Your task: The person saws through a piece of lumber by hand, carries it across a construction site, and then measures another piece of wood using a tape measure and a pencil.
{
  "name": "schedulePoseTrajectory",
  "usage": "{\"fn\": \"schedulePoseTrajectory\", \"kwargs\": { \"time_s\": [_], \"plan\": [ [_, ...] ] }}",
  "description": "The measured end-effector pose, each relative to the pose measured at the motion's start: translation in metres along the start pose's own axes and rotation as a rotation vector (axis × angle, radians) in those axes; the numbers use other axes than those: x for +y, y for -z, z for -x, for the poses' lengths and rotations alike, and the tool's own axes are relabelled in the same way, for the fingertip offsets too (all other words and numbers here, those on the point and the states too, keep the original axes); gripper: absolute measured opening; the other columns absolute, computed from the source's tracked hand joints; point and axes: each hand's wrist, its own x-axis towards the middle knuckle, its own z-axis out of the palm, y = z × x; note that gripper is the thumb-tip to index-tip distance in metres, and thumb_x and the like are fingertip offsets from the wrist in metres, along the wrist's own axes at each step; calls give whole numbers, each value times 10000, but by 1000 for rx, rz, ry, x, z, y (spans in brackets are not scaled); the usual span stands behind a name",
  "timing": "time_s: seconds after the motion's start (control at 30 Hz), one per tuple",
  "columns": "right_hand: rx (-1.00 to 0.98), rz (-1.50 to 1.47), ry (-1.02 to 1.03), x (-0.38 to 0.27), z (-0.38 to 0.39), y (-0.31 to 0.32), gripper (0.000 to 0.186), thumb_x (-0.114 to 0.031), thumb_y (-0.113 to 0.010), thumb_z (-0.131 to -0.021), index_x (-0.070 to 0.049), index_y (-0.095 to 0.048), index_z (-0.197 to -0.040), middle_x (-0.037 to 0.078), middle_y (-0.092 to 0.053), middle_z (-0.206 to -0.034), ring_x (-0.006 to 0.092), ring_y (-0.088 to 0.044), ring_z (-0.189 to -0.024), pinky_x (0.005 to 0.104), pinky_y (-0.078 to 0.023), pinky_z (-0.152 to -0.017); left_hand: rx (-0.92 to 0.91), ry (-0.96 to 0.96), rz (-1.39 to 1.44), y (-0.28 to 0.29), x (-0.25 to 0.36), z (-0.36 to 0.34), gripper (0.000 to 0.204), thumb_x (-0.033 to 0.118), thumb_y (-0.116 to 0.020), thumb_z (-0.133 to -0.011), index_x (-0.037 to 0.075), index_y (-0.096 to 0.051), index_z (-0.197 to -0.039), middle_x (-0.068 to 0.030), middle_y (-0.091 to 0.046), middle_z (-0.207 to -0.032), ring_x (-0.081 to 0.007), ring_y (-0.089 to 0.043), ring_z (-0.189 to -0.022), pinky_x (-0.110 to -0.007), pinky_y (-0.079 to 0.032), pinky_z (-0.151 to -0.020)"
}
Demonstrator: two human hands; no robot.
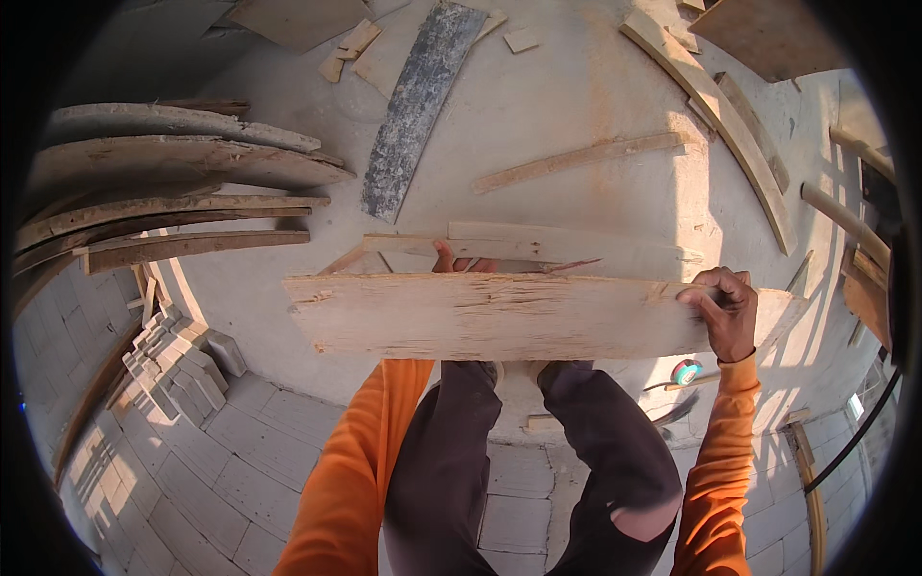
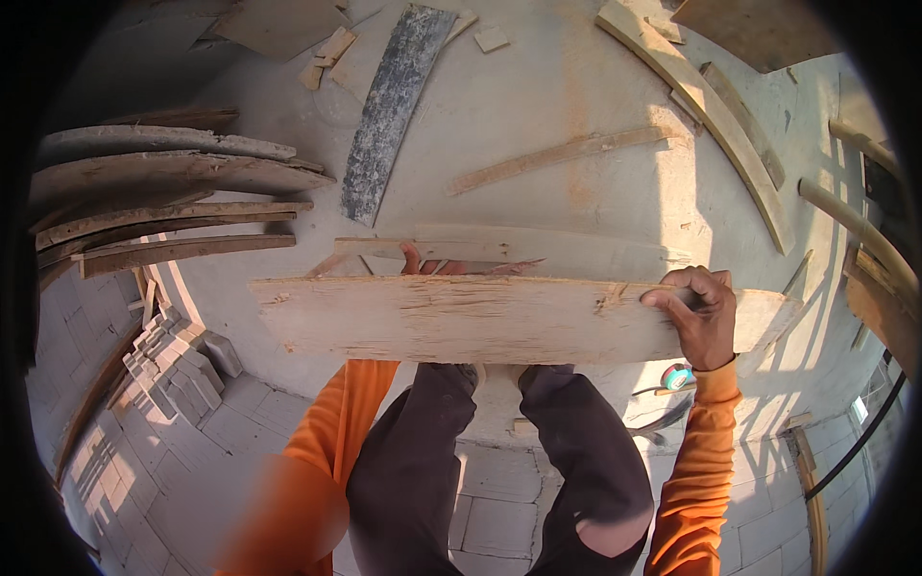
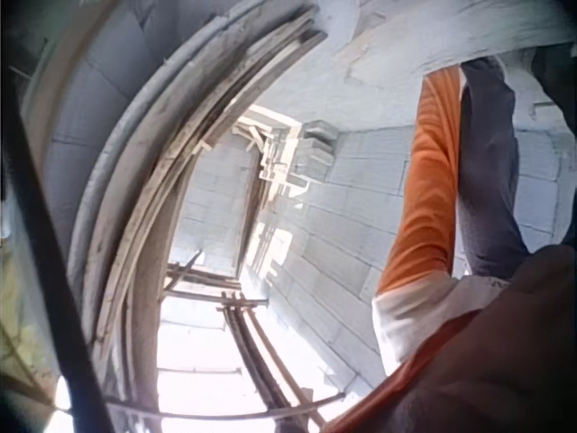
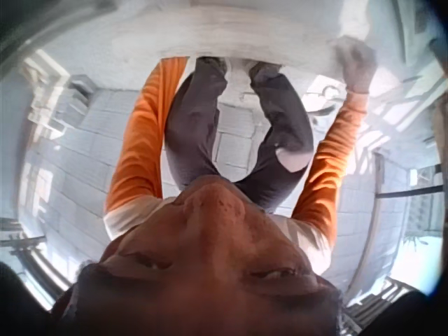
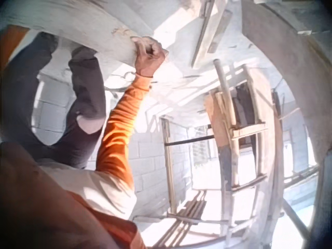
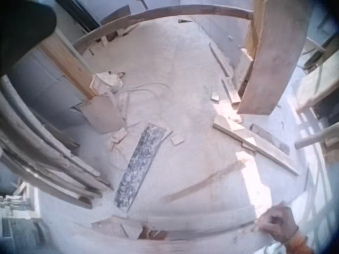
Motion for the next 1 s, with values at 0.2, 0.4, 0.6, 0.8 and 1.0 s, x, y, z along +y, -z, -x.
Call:
{"fn": "schedulePoseTrajectory", "kwargs": {
  "time_s": [0.2,0.4,0.6,0.8,1.0],
  "plan": [
    [-90,-66,7,51,-56,-75,282,-288,-890,-713,-64,-739,-792,35,-653,-711,170,-432,-736,302,-377,-743,-545,209,-1008,97,-5,-34,813,603,-594,-931,23,-397,-1466,-174,-504,-1429,-261,-482,-1331,-422,-401,-1110],
    [-114,-42,3,68,-64,-135,342,-399,-862,-737,-81,-749,-797,59,-666,-694,208,-458,-702,329,-379,-742,-1284,510,-1601,77,-4,35,547,392,-563,-1023,13,-504,-1413,-198,-582,-1352,-282,-573,-1243,-383,-438,-1061],
    [-45,169,195,40,-64,-194,420,-527,-744,-820,-109,-736,-787,116,-655,-667,268,-591,-642,375,-356,-783,-962,252,-1375,-62,75,43,260,111,-604,-1006,-26,-651,-1221,-143,-720,-1040,-211,-719,-874,-295,-570,-800],
    [-172,163,172,29,-51,-223,451,-524,-673,-886,-82,-719,-961,139,-705,-733,294,-661,-697,370,-367,-876,-591,-1218,-2161,-16,69,-20,348,320,-633,-958,1,-656,-1097,-161,-648,-879,-367,-591,-871,-429,-430,-871],
    [334,94,546,42,-22,-226,403,-380,-713,-887,-69,-666,-1138,124,-632,-1119,278,-580,-1081,432,-378,-940,-299,-1102,-2105,-9,79,-60,514,398,-503,-1035,-45,-632,-810,-262,-539,-660,-428,-513,-584,-471,-407,-563]
  ]
}}
